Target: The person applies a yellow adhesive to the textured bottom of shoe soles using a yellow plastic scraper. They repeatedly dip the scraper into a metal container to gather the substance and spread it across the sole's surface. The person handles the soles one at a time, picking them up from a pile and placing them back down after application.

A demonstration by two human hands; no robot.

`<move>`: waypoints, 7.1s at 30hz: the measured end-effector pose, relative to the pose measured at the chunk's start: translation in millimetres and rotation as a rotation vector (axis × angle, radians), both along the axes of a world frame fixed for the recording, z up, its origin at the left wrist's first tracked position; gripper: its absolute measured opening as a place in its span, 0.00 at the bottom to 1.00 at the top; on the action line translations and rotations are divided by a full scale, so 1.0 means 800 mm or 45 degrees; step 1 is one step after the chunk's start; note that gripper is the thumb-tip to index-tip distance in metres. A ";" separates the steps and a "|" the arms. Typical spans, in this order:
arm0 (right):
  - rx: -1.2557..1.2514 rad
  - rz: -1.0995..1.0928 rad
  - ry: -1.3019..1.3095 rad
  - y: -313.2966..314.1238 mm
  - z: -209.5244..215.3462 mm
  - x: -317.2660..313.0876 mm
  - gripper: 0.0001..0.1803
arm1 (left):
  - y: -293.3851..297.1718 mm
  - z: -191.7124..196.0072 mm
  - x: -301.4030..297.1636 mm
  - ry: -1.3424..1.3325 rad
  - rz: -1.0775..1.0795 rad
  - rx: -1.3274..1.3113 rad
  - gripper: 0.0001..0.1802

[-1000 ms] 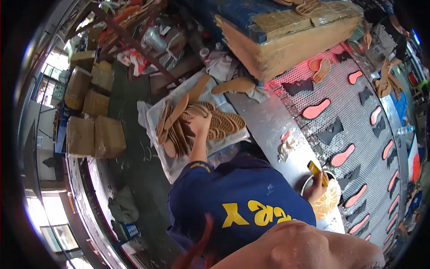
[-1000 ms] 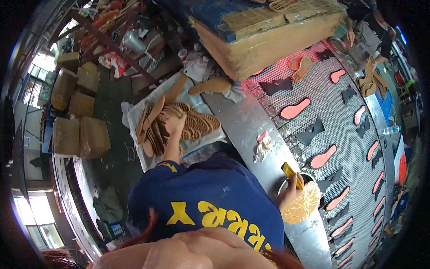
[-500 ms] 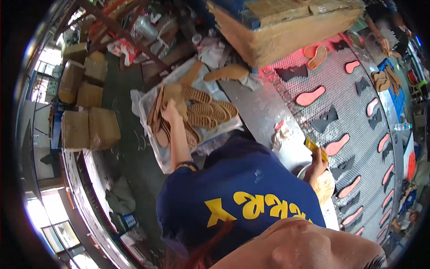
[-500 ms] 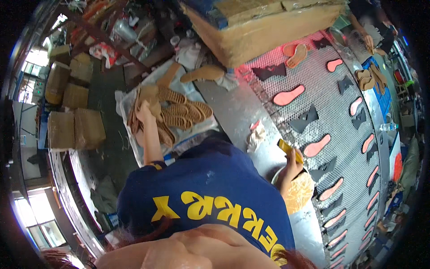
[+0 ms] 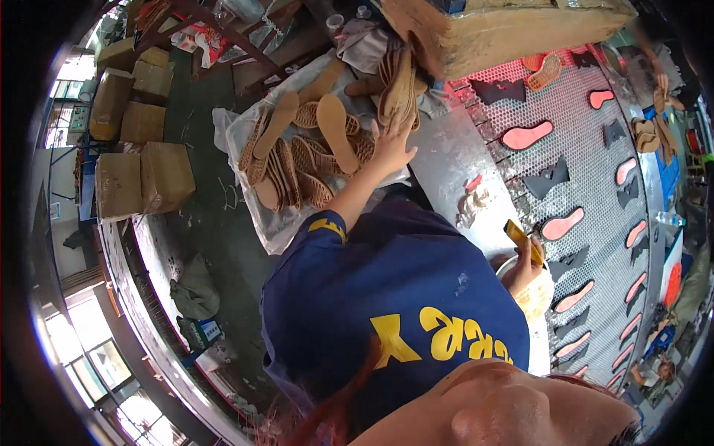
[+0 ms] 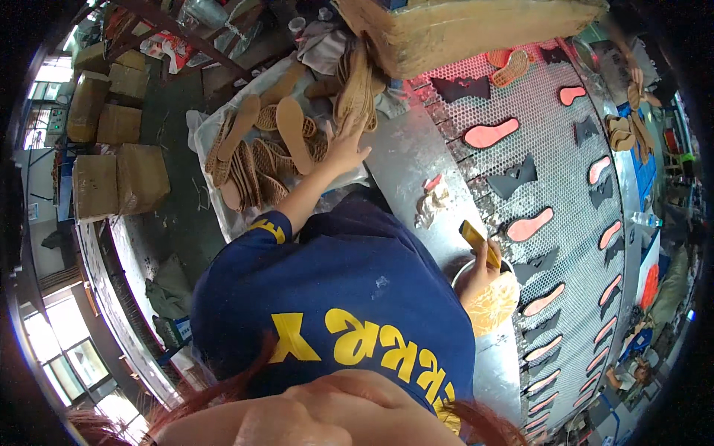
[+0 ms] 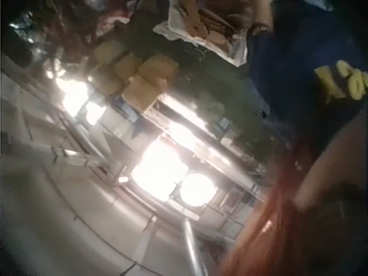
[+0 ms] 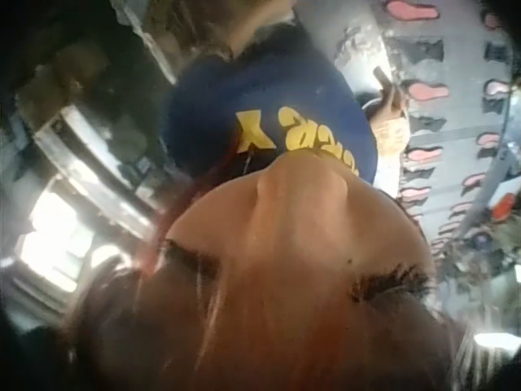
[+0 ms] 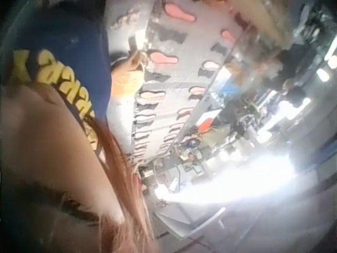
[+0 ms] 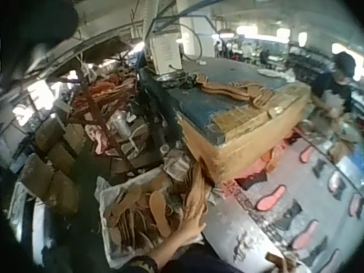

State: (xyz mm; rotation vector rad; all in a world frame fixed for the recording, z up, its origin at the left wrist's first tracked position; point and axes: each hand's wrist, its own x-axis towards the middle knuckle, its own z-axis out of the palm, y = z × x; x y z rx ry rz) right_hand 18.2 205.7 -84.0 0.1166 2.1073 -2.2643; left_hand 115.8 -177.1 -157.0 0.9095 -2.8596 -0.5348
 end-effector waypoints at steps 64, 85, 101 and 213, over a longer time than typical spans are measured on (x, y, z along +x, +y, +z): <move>0.191 -0.006 -0.003 0.057 -0.025 0.005 0.09 | -0.117 0.104 0.239 0.092 0.679 -0.031 0.21; 0.286 -0.888 -0.139 0.098 -0.034 0.078 0.11 | 0.016 0.045 -0.079 0.119 0.355 1.743 0.29; 1.198 -0.796 0.089 0.089 -0.139 0.084 0.07 | 0.092 0.031 -0.146 -0.048 -0.225 3.324 0.27; -0.126 0.900 0.784 0.021 0.162 0.031 0.10 | 0.214 0.235 -0.110 -1.080 -0.329 3.060 0.49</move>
